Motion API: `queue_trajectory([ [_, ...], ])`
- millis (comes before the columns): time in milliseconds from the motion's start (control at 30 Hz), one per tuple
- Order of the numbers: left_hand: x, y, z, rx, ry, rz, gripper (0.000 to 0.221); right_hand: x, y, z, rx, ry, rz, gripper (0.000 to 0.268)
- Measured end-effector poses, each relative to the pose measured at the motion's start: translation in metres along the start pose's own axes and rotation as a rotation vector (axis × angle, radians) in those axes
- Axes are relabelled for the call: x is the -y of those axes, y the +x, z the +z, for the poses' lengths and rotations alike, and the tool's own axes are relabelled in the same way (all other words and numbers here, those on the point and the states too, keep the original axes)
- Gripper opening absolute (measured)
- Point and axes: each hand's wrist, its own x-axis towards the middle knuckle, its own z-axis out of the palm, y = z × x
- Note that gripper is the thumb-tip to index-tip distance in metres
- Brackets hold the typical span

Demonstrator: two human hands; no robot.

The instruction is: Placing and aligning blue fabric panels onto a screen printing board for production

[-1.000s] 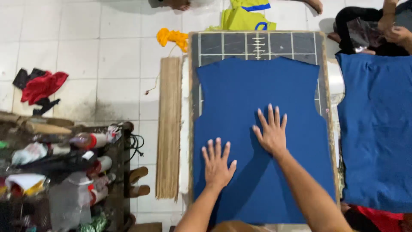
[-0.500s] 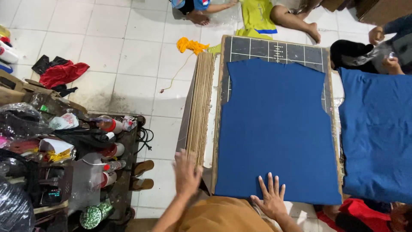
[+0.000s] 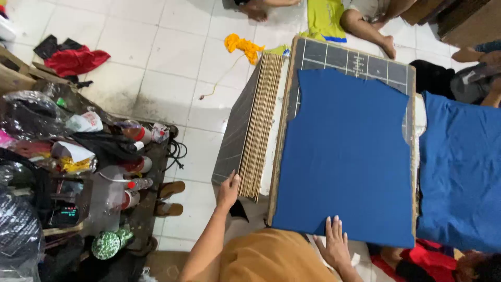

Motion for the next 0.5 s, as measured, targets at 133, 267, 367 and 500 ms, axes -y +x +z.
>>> queue_trajectory([
  [133, -0.003, -0.003, 0.001, -0.085, 0.119, 0.009, 0.067, -0.003, -0.002, 0.004, -0.002, 0.003, -0.038, 0.096],
  [267, -0.003, -0.007, 0.002, -0.158, 0.232, -0.011, 0.068, -0.011, -0.007, 0.002, 0.0, -0.096, -0.095, 0.097],
  [367, -0.001, -0.021, 0.002, -0.232, 0.233, -0.028, 0.067, 0.008, -0.015, -0.032, 0.062, -0.237, -0.068, 0.102],
  [500, 0.013, -0.042, 0.008, -0.314, 0.219, 0.03, 0.059, 0.01, -0.028, -0.044, 0.072, -0.256, -0.075, 0.098],
])
